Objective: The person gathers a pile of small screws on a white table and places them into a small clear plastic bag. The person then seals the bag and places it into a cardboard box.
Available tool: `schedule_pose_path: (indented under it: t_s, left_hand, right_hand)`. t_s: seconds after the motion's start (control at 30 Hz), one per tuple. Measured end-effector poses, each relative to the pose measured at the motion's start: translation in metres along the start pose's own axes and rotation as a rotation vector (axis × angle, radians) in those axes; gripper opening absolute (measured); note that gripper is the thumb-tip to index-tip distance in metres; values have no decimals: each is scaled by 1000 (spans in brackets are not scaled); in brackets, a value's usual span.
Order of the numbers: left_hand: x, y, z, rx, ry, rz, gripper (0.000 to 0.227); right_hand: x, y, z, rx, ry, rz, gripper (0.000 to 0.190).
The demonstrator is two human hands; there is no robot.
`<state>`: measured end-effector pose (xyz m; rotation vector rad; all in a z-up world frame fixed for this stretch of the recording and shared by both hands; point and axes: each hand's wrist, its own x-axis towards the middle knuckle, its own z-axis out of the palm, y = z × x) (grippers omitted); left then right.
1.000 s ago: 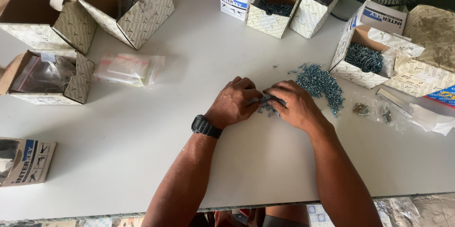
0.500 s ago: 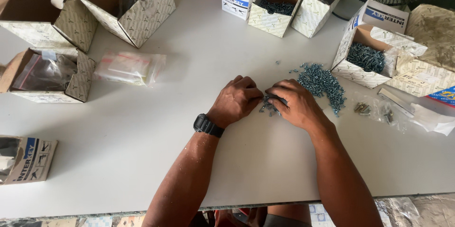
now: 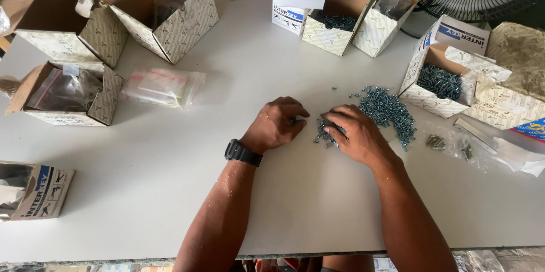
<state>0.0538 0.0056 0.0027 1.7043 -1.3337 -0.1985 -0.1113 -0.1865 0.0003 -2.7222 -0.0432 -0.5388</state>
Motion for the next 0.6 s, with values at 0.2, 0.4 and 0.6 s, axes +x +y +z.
schedule_pose_path:
  t_s: [0.2, 0.4, 0.6]
  left_hand:
    - [-4, -33, -11, -217, 424, -288, 25]
    - [-7, -43, -20, -128, 661, -395, 22]
    - [-9, -33, -28, 477, 759, -317, 22]
  right_hand:
    - [-1, 0, -1, -23, 34, -1, 28]
    - [-2, -3, 2, -51, 70, -47, 30]
    - [4, -3, 13, -98, 244, -175, 23]
